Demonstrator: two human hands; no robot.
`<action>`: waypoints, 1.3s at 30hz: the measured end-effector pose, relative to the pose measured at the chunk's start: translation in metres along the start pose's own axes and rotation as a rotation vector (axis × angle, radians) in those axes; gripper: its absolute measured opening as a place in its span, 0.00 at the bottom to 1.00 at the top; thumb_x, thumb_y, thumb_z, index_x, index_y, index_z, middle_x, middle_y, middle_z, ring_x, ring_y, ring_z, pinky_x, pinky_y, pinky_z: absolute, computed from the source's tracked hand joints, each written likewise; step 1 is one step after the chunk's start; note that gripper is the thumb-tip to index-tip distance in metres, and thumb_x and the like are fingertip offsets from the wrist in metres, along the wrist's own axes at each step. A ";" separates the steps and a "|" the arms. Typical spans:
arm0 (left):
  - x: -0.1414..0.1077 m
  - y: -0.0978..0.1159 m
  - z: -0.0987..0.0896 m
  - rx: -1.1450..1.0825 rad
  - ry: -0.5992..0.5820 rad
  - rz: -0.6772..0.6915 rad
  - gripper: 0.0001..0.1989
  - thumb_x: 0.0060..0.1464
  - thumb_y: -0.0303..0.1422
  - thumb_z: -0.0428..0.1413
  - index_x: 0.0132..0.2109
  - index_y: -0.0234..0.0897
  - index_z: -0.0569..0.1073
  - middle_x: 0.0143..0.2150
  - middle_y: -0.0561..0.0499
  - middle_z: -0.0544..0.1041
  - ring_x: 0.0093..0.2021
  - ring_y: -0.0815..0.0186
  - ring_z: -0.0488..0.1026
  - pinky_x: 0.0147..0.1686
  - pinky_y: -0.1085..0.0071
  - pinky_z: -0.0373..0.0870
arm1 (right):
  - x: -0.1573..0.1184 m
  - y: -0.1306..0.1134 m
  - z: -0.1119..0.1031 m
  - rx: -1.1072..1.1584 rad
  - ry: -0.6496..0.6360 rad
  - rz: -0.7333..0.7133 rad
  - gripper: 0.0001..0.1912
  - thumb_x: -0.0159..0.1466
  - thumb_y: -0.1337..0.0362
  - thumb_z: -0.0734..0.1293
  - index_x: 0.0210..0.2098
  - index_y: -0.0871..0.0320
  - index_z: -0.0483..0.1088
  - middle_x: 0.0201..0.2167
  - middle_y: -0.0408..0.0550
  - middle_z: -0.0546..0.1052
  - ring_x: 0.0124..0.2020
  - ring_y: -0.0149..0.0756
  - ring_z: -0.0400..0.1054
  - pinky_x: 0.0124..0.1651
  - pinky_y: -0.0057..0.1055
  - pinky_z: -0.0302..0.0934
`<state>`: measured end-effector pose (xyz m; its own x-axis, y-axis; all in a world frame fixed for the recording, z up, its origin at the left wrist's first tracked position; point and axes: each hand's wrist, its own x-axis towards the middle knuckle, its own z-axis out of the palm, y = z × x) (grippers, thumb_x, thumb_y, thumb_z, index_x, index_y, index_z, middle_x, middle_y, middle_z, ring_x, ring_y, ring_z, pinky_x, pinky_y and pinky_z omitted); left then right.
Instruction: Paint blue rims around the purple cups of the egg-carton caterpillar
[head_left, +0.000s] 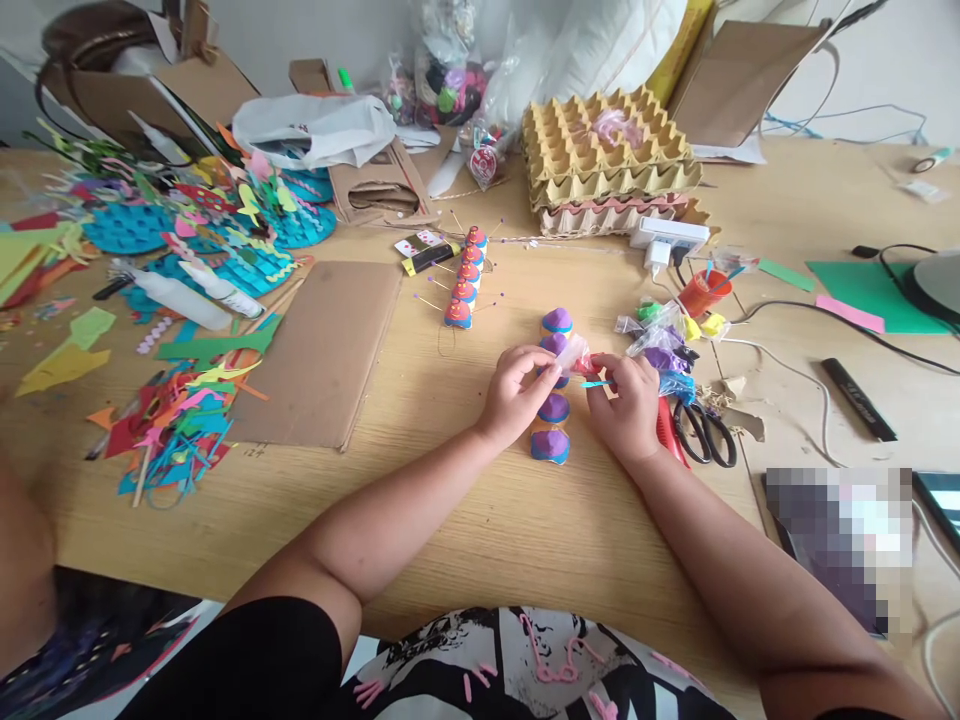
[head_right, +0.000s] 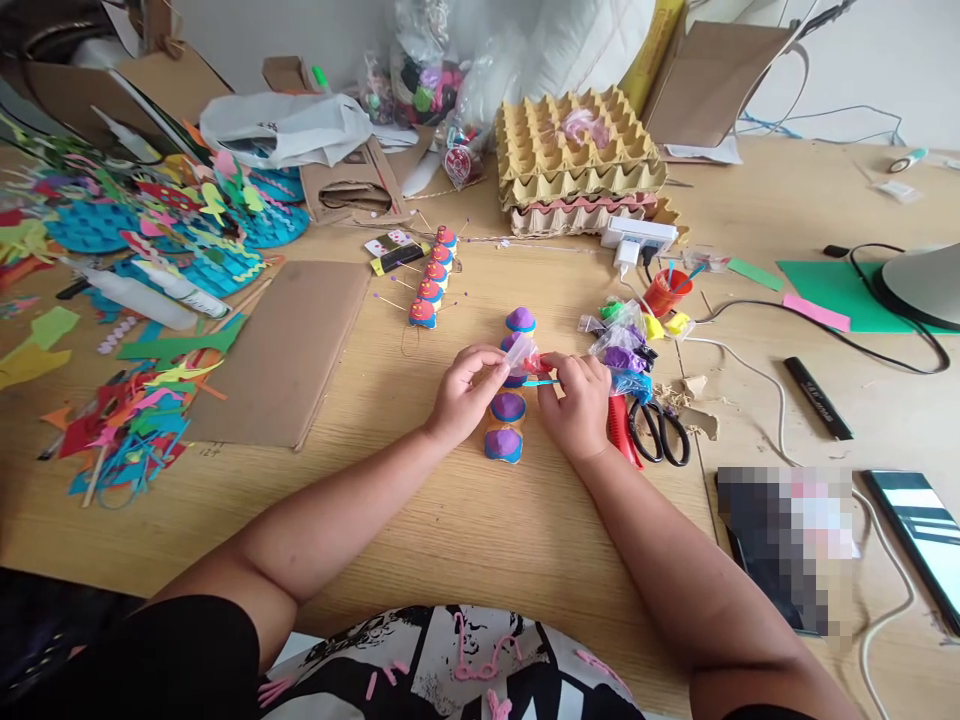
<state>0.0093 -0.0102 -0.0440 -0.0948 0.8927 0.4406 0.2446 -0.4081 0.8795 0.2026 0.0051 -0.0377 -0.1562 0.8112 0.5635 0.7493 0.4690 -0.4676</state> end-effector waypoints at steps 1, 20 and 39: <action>0.000 0.001 0.000 -0.001 -0.013 -0.003 0.14 0.70 0.46 0.58 0.42 0.43 0.79 0.47 0.45 0.83 0.53 0.57 0.79 0.60 0.57 0.74 | 0.000 0.000 0.000 -0.011 0.006 0.002 0.12 0.64 0.67 0.67 0.45 0.50 0.76 0.30 0.46 0.78 0.38 0.46 0.70 0.46 0.44 0.59; 0.000 -0.002 0.003 -0.030 -0.108 -0.036 0.10 0.66 0.40 0.64 0.37 0.41 0.80 0.47 0.44 0.84 0.54 0.56 0.80 0.60 0.55 0.74 | -0.003 -0.004 -0.003 0.018 -0.039 0.019 0.10 0.60 0.68 0.66 0.40 0.51 0.72 0.31 0.46 0.78 0.35 0.45 0.68 0.44 0.44 0.59; 0.001 -0.004 0.004 0.102 -0.156 0.114 0.10 0.65 0.42 0.67 0.36 0.44 0.82 0.45 0.46 0.84 0.53 0.56 0.79 0.60 0.53 0.73 | -0.001 -0.019 -0.006 0.185 -0.176 0.027 0.17 0.70 0.55 0.66 0.26 0.51 0.61 0.21 0.42 0.67 0.26 0.39 0.60 0.34 0.38 0.51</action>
<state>0.0125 -0.0066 -0.0476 0.0877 0.8636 0.4964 0.3419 -0.4942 0.7993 0.1928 -0.0069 -0.0251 -0.2595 0.8648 0.4299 0.6265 0.4895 -0.6065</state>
